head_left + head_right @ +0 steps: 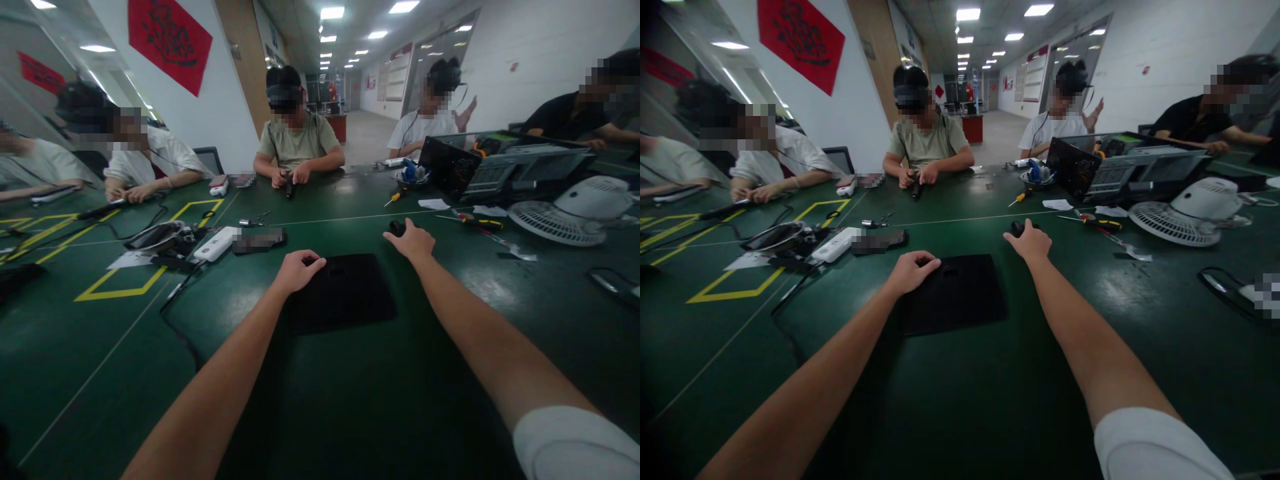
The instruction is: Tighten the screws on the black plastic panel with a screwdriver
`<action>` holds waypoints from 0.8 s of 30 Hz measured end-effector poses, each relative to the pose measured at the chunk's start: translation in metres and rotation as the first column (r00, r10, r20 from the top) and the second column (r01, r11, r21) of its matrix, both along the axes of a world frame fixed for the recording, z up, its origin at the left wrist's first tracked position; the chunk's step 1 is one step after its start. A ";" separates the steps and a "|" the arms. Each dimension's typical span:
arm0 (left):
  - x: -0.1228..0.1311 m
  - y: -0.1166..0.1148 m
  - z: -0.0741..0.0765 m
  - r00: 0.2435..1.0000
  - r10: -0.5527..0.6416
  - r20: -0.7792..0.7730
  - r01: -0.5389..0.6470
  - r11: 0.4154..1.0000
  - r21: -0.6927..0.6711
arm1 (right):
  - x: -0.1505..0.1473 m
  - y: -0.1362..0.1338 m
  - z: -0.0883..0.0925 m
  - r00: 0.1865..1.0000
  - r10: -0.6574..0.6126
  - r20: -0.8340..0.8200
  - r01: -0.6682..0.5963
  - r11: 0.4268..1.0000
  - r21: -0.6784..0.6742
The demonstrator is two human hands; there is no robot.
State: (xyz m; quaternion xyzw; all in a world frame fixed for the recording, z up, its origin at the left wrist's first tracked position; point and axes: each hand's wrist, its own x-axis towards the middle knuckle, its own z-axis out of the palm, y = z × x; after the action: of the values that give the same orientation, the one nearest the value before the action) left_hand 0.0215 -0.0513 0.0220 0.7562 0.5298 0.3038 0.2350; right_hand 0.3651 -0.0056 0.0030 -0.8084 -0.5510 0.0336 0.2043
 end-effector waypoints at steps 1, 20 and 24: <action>-0.001 0.000 -0.003 1.000 0.010 0.003 -0.010 1.000 -0.011 | -0.002 0.004 -0.002 1.000 -0.010 -0.004 0.010 1.000 -0.023; -0.003 0.005 -0.024 1.000 0.026 0.008 -0.026 1.000 -0.003 | -0.049 -0.016 0.028 0.630 0.185 -0.754 0.113 0.939 0.324; -0.002 0.005 -0.023 0.999 0.032 0.005 -0.032 0.999 -0.001 | -0.078 -0.045 0.047 0.292 0.345 -0.892 -0.185 0.935 0.301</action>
State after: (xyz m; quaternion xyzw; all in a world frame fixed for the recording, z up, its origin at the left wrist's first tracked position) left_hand 0.0194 -0.0467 -0.0007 0.7466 0.5415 0.3092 0.2318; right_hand 0.2869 -0.0506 0.0504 -0.5227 -0.4606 0.4840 0.5295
